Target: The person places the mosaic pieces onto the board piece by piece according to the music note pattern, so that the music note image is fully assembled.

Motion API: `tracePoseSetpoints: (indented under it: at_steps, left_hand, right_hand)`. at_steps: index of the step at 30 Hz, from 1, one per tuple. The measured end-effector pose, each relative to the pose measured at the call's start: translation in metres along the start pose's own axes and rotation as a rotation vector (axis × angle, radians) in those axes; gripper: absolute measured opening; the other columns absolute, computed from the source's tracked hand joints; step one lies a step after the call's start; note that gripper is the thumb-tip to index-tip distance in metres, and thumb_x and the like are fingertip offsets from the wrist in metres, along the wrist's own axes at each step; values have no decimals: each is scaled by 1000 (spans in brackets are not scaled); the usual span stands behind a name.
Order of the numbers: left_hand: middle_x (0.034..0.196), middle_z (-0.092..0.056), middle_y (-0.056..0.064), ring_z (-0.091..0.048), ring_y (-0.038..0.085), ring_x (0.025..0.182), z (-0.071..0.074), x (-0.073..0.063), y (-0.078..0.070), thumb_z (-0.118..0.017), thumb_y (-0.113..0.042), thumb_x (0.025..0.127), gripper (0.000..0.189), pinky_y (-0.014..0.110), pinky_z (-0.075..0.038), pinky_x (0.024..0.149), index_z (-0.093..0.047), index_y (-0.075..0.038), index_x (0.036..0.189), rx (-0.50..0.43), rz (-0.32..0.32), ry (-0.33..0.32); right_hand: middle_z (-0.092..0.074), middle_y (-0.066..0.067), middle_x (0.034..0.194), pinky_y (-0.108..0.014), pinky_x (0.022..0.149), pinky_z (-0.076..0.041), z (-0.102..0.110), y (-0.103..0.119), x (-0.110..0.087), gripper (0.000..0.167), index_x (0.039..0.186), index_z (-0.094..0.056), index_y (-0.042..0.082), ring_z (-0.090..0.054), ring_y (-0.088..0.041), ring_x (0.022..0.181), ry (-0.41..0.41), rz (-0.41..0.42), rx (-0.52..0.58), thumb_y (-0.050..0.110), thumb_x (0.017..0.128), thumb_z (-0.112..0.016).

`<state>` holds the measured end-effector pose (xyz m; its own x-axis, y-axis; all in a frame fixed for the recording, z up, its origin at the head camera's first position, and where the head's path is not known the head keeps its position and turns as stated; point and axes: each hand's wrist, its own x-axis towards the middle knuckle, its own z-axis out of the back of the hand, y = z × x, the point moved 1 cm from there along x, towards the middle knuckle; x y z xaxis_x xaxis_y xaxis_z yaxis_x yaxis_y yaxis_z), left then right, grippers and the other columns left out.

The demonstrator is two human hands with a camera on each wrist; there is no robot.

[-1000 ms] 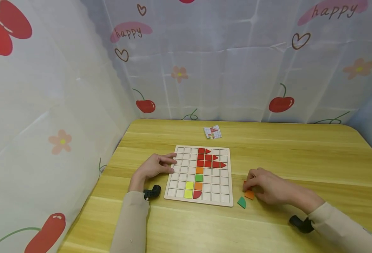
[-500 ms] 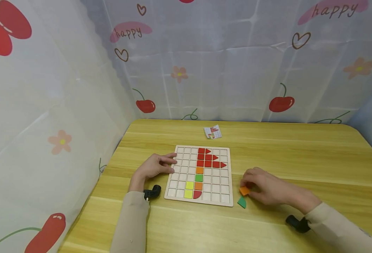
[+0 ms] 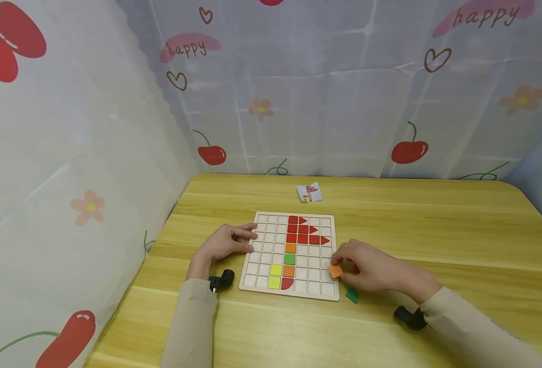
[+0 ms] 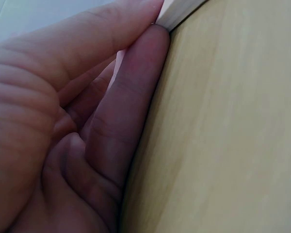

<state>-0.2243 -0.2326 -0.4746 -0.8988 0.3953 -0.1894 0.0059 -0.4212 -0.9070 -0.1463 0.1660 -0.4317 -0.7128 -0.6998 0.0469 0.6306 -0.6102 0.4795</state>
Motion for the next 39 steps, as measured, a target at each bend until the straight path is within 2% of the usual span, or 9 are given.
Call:
tracePoseSetpoints:
  at_steps: [5, 12, 18, 24, 30, 39]
  left_hand:
    - [153, -56, -6, -36, 15, 154, 1, 0, 0, -84, -7, 85, 33, 14, -49, 92, -80, -13, 117, -6, 4, -1]
    - [153, -57, -6, -36, 15, 154, 0, -1, -1, -84, -8, 85, 33, 13, -46, 96, -80, -14, 117, 0, 8, -2]
    - [153, -56, -6, -36, 15, 154, -1, 0, -2, -84, -8, 85, 34, 14, -47, 95, -80, -13, 118, -13, 8, 0]
    - [153, -56, -6, -37, 14, 153, 0, -1, -2, -84, -9, 85, 33, 14, -48, 94, -80, -14, 117, -5, 2, 1]
    - [153, -56, -6, -37, 15, 153, 1, -1, -3, -84, -9, 85, 33, 14, -47, 94, -80, -14, 117, 3, -4, 1]
    - [152, -57, -8, -37, 14, 153, 0, -2, -4, -84, -11, 85, 32, 15, -47, 96, -81, -16, 116, 15, 3, -1]
  right_hand:
    - [-67, 10, 107, -33, 87, -50, -8, 11, 18, 19, 114, -70, 17, -56, -13, 97, -13, 9, 10, 18, 95, -74]
    - [-67, 5, 103, -33, 83, -49, -15, 31, 42, 16, 111, -70, 12, -57, -16, 90, -41, -10, 62, 15, 96, -73]
    - [-70, 3, 101, -32, 83, -51, -24, 46, 61, 14, 107, -72, 9, -58, -16, 89, -73, -39, 86, 11, 94, -74]
    - [-70, 0, 99, -32, 81, -49, -34, 57, 79, 16, 107, -72, 7, -56, -14, 87, -50, -80, 140, 10, 92, -76]
    - [-70, 1, 101, -36, 88, -51, -45, 67, 95, 18, 109, -73, 8, -60, -16, 94, -26, -62, 149, 13, 92, -76]
    - [-68, 0, 98, -36, 88, -47, -60, 82, 108, 19, 108, -74, 6, -54, -16, 94, -9, -97, 93, 16, 92, -74]
